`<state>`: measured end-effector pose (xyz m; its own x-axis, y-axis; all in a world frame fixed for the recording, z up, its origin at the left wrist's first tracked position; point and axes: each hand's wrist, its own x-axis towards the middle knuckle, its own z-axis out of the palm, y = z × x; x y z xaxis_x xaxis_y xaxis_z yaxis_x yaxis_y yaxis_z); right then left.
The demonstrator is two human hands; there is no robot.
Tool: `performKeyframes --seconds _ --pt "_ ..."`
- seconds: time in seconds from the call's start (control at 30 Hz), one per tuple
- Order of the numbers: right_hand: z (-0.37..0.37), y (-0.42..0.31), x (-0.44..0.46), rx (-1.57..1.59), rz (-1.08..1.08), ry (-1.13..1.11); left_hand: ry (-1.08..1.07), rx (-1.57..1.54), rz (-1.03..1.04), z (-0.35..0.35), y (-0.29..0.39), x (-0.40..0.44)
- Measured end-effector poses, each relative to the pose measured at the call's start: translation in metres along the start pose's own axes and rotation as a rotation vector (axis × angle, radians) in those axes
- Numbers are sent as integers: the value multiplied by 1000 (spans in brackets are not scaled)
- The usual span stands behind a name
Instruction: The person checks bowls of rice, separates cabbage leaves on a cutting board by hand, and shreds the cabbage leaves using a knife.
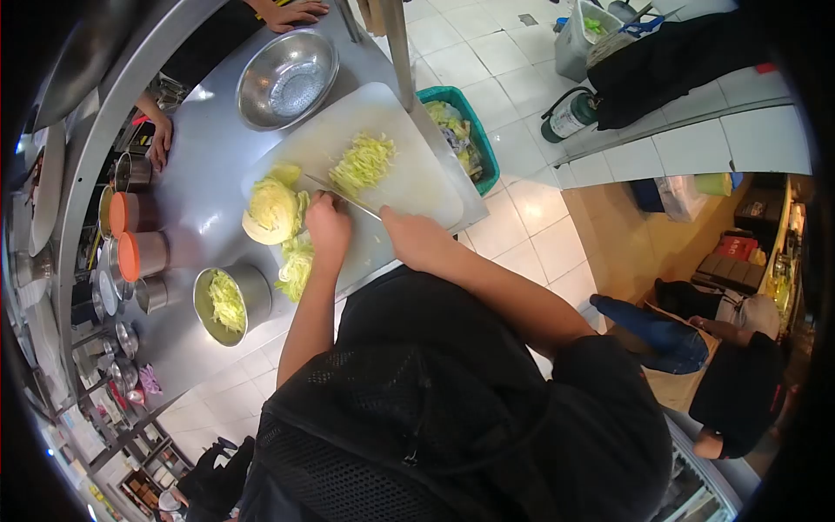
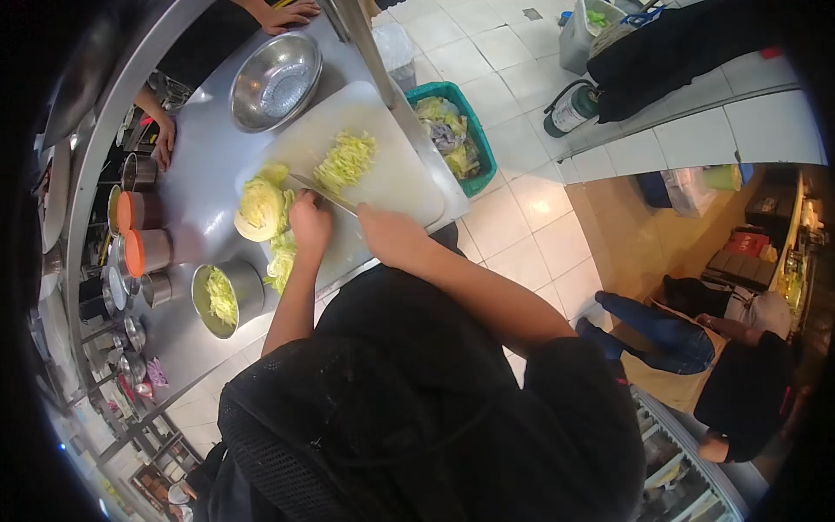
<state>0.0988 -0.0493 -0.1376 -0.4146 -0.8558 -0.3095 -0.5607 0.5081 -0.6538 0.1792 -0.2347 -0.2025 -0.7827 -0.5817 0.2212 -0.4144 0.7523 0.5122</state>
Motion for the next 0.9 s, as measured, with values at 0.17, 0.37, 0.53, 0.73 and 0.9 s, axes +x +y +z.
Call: performKeyframes --seconds 0.17,0.37,0.53,0.73,0.9 --pt "-32 4 17 88 -71 63 23 -148 -98 -2 -1 4" --pt "-61 52 -6 -156 162 222 -97 -20 -140 -4 11 17" --pt "-19 37 -1 -212 146 315 -304 -26 -194 -4 30 44" --pt "3 32 6 261 -86 209 -416 -197 -318 1 34 56" --pt "-31 2 -5 386 13 17 -240 -110 -144 16 10 49"
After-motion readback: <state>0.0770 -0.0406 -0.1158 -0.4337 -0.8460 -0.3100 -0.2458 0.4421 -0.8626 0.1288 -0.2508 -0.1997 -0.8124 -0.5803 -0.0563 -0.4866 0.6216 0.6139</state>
